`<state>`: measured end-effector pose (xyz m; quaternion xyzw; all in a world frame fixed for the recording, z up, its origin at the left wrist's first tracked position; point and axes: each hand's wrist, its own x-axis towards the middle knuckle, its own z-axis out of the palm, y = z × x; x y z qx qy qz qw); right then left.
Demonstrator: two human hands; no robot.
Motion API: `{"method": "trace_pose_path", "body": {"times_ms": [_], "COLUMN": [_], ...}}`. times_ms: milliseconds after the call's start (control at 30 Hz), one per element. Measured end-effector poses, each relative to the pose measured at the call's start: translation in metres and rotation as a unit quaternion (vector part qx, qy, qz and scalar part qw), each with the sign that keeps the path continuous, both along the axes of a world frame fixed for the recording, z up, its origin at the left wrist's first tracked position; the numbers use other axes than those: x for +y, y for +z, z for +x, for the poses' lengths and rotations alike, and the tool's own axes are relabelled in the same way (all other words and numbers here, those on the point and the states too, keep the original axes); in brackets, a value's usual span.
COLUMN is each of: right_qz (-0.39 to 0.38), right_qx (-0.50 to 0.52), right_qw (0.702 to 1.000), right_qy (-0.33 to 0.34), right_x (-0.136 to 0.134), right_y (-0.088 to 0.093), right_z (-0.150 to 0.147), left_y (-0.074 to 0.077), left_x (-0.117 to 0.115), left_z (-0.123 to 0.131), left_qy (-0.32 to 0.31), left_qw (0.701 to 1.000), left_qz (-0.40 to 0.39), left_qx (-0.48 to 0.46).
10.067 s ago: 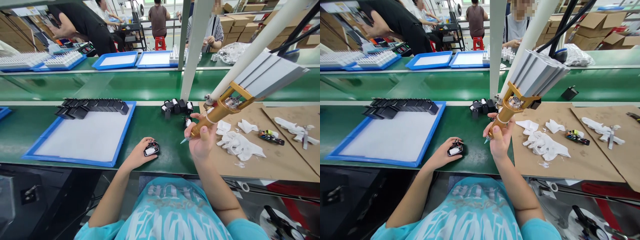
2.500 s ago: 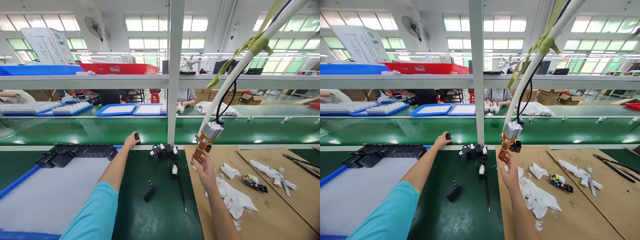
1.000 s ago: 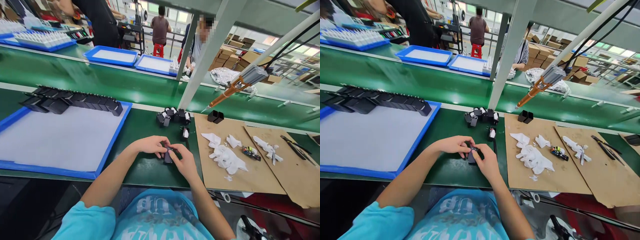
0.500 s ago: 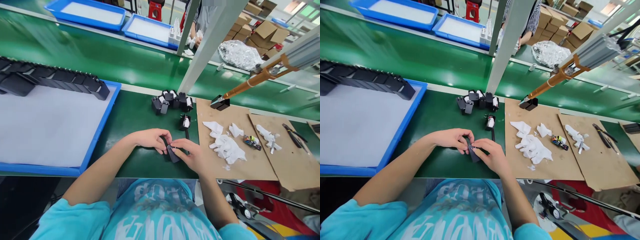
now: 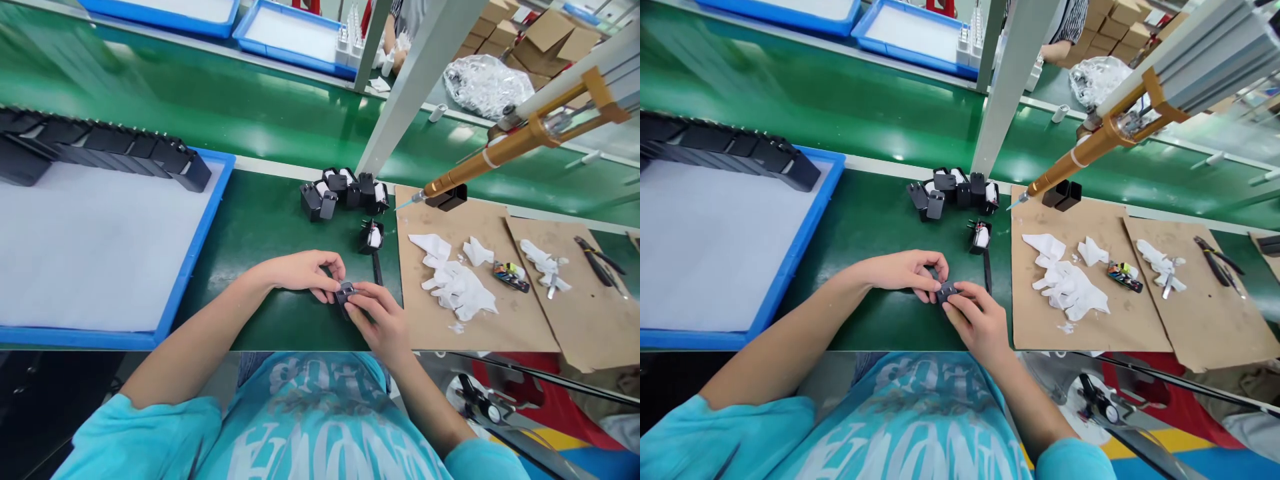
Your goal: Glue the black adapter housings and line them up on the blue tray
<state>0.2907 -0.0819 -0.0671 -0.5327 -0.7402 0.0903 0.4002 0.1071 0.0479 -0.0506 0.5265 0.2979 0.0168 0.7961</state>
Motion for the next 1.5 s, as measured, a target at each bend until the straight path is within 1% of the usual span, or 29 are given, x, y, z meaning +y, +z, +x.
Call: {"method": "trace_pose_path", "body": {"times_ms": [67,133,200,267,300,367,433,467,567,633,733,833,900,1000,1100,1233,1300,1367,1400,1467,1500], "right_qz": [-0.006,0.004,0.030,0.054,0.063,0.078,0.079,0.074,0.038,0.041,0.068,0.045,0.047,0.064,0.032,0.069,0.050,0.001,-0.024,-0.078,-0.110], "right_qx": [-0.050,-0.090,-0.106,-0.100,-0.089,-0.062,-0.045,-0.047,-0.065,-0.047,-0.015,-0.038,-0.029,-0.008,-0.029,0.006,-0.002,0.000,0.025,0.135,0.213], "right_qw": [0.999,0.995,0.992,0.992,0.993,0.994,0.996,0.996,0.997,0.998,0.998,0.998,0.998,0.998,0.997,0.997,0.998,0.998,0.998,0.988,0.971], "right_qy": [-0.014,-0.037,-0.054,-0.054,-0.050,-0.041,-0.021,-0.005,0.032,0.021,0.006,0.039,0.034,0.028,0.057,0.031,0.046,0.061,0.056,0.016,-0.007], "right_x": [-0.008,-0.012,-0.013,-0.014,-0.015,-0.020,-0.026,-0.028,-0.029,-0.029,-0.029,-0.031,-0.033,-0.035,-0.035,-0.036,-0.036,-0.034,-0.033,-0.030,-0.029], "right_y": [-0.002,-0.004,-0.007,-0.010,-0.011,-0.013,-0.015,-0.016,-0.018,-0.017,-0.015,-0.015,-0.016,-0.017,-0.016,-0.016,-0.019,-0.025,-0.027,-0.029,-0.028], "right_z": [-0.007,-0.013,-0.015,-0.012,-0.009,-0.001,0.004,0.005,0.005,0.003,0.000,-0.001,-0.001,0.000,-0.001,-0.001,-0.002,-0.003,-0.004,-0.007,-0.009], "left_y": [0.000,0.000,0.001,0.002,0.003,0.006,0.008,0.008,0.006,0.004,0.000,0.000,0.001,0.002,0.002,0.001,0.001,0.001,0.001,0.002,0.003], "left_x": [-0.001,-0.001,-0.001,0.002,0.003,0.006,0.009,0.010,0.013,0.014,0.015,0.015,0.014,0.014,0.015,0.015,0.015,0.014,0.014,0.014,0.013], "left_z": [0.001,0.001,-0.001,-0.002,-0.003,-0.005,-0.006,-0.007,-0.008,-0.009,-0.009,-0.009,-0.009,-0.010,-0.010,-0.011,-0.011,-0.011,-0.010,-0.010,-0.010], "left_qy": [-0.002,-0.004,-0.010,0.001,0.020,0.082,0.149,0.171,0.199,0.205,0.208,0.189,0.175,0.176,0.176,0.176,0.180,0.182,0.186,0.200,0.210], "left_qw": [1.000,1.000,0.999,0.999,0.998,0.991,0.978,0.972,0.960,0.954,0.946,0.943,0.940,0.930,0.924,0.921,0.917,0.911,0.906,0.896,0.890], "left_qz": [0.012,0.023,0.032,0.049,0.063,0.103,0.144,0.160,0.193,0.212,0.239,0.266,0.284,0.308,0.325,0.333,0.341,0.355,0.363,0.379,0.388], "left_qx": [0.005,0.004,-0.002,-0.008,-0.009,-0.006,0.005,0.012,0.034,0.049,0.065,0.068,0.076,0.096,0.095,0.097,0.102,0.108,0.111,0.117,0.118]}}
